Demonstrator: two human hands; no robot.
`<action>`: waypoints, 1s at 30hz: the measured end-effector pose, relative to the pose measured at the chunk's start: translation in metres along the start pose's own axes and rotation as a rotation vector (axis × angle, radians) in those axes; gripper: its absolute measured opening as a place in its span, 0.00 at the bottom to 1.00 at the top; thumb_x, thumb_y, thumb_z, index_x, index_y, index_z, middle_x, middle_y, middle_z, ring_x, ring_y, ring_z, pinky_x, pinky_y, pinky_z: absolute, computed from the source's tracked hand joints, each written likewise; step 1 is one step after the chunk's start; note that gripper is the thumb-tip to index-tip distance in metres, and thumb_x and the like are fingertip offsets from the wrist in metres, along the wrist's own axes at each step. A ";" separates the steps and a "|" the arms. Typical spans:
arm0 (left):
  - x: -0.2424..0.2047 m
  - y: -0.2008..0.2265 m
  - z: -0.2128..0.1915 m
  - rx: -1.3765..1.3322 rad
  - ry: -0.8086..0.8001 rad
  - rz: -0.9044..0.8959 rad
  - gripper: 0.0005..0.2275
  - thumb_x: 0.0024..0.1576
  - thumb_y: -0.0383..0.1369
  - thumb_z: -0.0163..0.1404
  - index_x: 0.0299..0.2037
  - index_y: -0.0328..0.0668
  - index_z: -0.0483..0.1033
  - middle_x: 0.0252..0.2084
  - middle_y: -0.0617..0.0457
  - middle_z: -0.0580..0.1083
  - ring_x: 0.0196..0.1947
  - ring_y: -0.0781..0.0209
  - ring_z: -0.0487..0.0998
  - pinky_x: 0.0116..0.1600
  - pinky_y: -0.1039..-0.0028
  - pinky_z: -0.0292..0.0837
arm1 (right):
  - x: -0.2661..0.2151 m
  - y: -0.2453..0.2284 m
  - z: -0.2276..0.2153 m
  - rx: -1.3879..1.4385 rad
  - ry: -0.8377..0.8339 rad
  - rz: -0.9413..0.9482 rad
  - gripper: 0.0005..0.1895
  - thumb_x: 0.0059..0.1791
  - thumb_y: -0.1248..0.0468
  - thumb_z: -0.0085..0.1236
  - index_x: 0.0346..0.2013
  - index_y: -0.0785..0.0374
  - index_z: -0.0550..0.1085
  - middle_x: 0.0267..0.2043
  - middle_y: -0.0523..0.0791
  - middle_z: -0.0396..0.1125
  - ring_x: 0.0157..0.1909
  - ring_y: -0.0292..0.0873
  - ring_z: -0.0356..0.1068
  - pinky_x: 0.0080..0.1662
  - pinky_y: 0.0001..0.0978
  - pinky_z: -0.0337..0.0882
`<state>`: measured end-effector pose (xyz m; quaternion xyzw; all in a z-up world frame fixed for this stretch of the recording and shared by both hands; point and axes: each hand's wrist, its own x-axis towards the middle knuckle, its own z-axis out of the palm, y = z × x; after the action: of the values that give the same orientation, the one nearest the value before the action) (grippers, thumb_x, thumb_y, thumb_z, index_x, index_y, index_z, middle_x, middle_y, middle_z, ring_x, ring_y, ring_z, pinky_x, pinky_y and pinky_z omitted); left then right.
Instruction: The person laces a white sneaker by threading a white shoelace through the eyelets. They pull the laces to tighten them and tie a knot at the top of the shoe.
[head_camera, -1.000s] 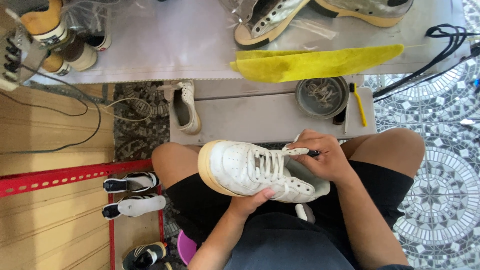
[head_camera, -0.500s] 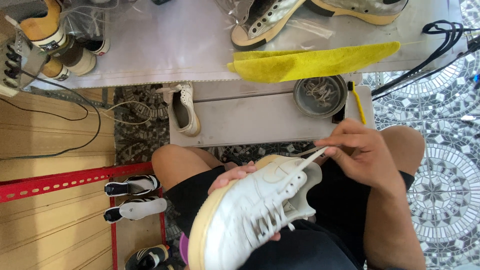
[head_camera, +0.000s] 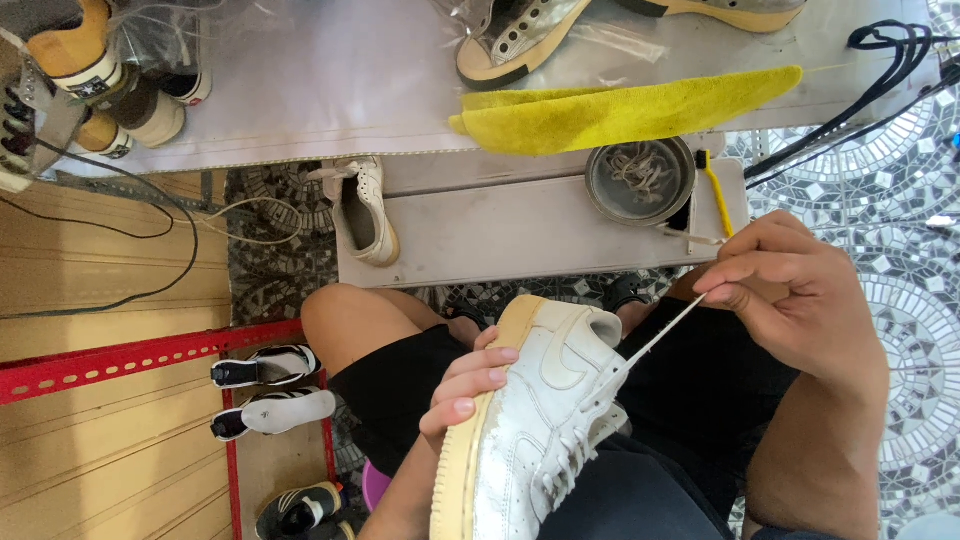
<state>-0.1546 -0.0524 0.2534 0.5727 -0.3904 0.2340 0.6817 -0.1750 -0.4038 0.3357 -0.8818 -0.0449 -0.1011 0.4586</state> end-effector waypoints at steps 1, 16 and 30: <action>-0.002 -0.003 0.004 0.024 0.063 0.020 0.18 0.71 0.35 0.56 0.63 0.45 0.60 0.55 0.42 0.76 0.54 0.42 0.84 0.69 0.37 0.80 | -0.002 0.001 -0.001 0.002 0.002 0.014 0.03 0.55 0.64 0.68 0.40 0.57 0.86 0.39 0.44 0.77 0.48 0.43 0.71 0.56 0.38 0.70; 0.004 -0.001 -0.005 0.101 0.037 0.014 0.21 0.70 0.37 0.59 0.65 0.48 0.60 0.60 0.47 0.74 0.57 0.44 0.83 0.71 0.38 0.80 | -0.009 0.011 -0.001 -0.065 0.191 -0.122 0.04 0.55 0.63 0.73 0.43 0.58 0.85 0.42 0.47 0.72 0.46 0.43 0.67 0.55 0.39 0.66; -0.141 -0.031 -0.051 -0.014 -0.175 -0.682 0.45 0.57 0.54 0.64 0.82 0.44 0.57 0.82 0.42 0.57 0.83 0.44 0.56 0.88 0.50 0.42 | 0.012 0.010 0.028 -0.133 0.367 0.106 0.09 0.62 0.71 0.81 0.44 0.69 0.85 0.44 0.50 0.75 0.45 0.44 0.71 0.50 0.36 0.69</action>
<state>-0.2002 0.0072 0.1200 0.6835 -0.2353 -0.0599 0.6884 -0.1573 -0.3871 0.3149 -0.8781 0.0924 -0.2385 0.4045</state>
